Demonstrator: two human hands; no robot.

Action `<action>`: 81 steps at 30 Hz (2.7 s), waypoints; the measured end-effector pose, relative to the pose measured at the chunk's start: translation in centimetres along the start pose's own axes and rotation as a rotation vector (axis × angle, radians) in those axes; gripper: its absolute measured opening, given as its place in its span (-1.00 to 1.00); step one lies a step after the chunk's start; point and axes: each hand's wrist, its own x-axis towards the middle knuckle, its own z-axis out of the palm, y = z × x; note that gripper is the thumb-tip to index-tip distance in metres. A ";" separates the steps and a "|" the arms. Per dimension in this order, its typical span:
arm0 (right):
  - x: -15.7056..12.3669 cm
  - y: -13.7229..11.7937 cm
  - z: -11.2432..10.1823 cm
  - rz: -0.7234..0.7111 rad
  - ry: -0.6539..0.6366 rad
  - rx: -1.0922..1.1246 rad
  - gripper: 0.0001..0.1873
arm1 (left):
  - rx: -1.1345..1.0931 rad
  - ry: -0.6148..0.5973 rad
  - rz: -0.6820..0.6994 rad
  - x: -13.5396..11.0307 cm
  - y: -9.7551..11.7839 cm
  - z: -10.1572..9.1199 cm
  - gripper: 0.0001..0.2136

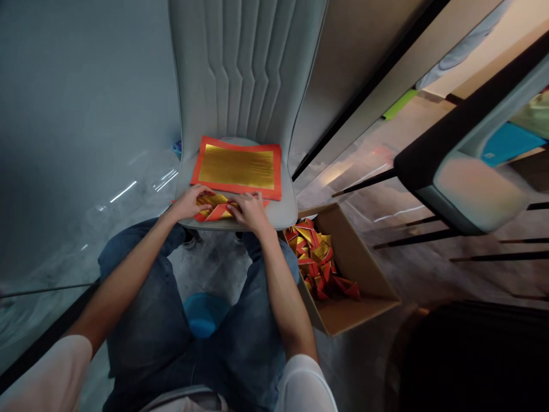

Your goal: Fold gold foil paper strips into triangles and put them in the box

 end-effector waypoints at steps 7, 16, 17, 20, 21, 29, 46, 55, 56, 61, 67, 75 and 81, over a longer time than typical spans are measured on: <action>2.5 -0.1 0.3 0.021 -0.009 0.067 -0.77 | -0.066 -0.037 0.022 1.2 0.8 -0.5 -0.74; 2.5 0.2 -0.1 -0.011 -0.051 0.130 -0.79 | -0.253 -0.236 0.017 2.4 1.3 -0.8 -0.76; 2.5 0.2 0.0 0.004 -0.045 0.128 -0.78 | -0.267 -0.243 0.018 2.4 1.5 -0.7 -0.76; 2.5 0.2 0.2 0.030 -0.041 0.108 -0.71 | -0.285 -0.227 0.000 2.6 1.8 -0.5 -0.77; 2.4 0.2 0.2 0.026 -0.044 0.096 -0.70 | -0.282 -0.221 -0.007 2.6 1.8 -0.5 -0.77; 2.2 -0.6 0.1 0.018 -0.023 0.010 -0.69 | -0.262 -0.213 0.043 2.3 2.0 -0.7 -0.78; 1.6 -1.3 0.8 0.038 0.089 -0.032 -0.82 | -0.013 -0.086 -0.009 1.5 5.0 -0.9 -0.87; 1.7 -0.7 1.4 0.041 0.226 0.052 -0.78 | -0.131 -0.043 -0.020 1.5 4.3 -0.1 -0.88; 1.7 -0.7 1.4 0.039 0.239 0.054 -0.78 | -0.138 -0.041 -0.018 1.5 4.3 -0.1 -0.88; 1.7 -0.8 1.7 0.036 0.241 0.029 -0.78 | -0.166 -0.028 0.003 1.5 4.2 0.1 -0.89; 1.7 -0.7 1.8 0.027 0.252 0.012 -0.76 | -0.197 -0.030 0.032 1.5 4.3 0.1 -0.90; 1.7 -1.1 1.8 0.042 0.220 -0.024 -0.76 | -0.169 -0.021 0.040 1.6 4.2 0.4 -0.88; 1.2 -0.9 0.8 0.027 0.188 0.005 -0.77 | -0.087 -0.020 0.057 1.3 4.5 0.0 -0.86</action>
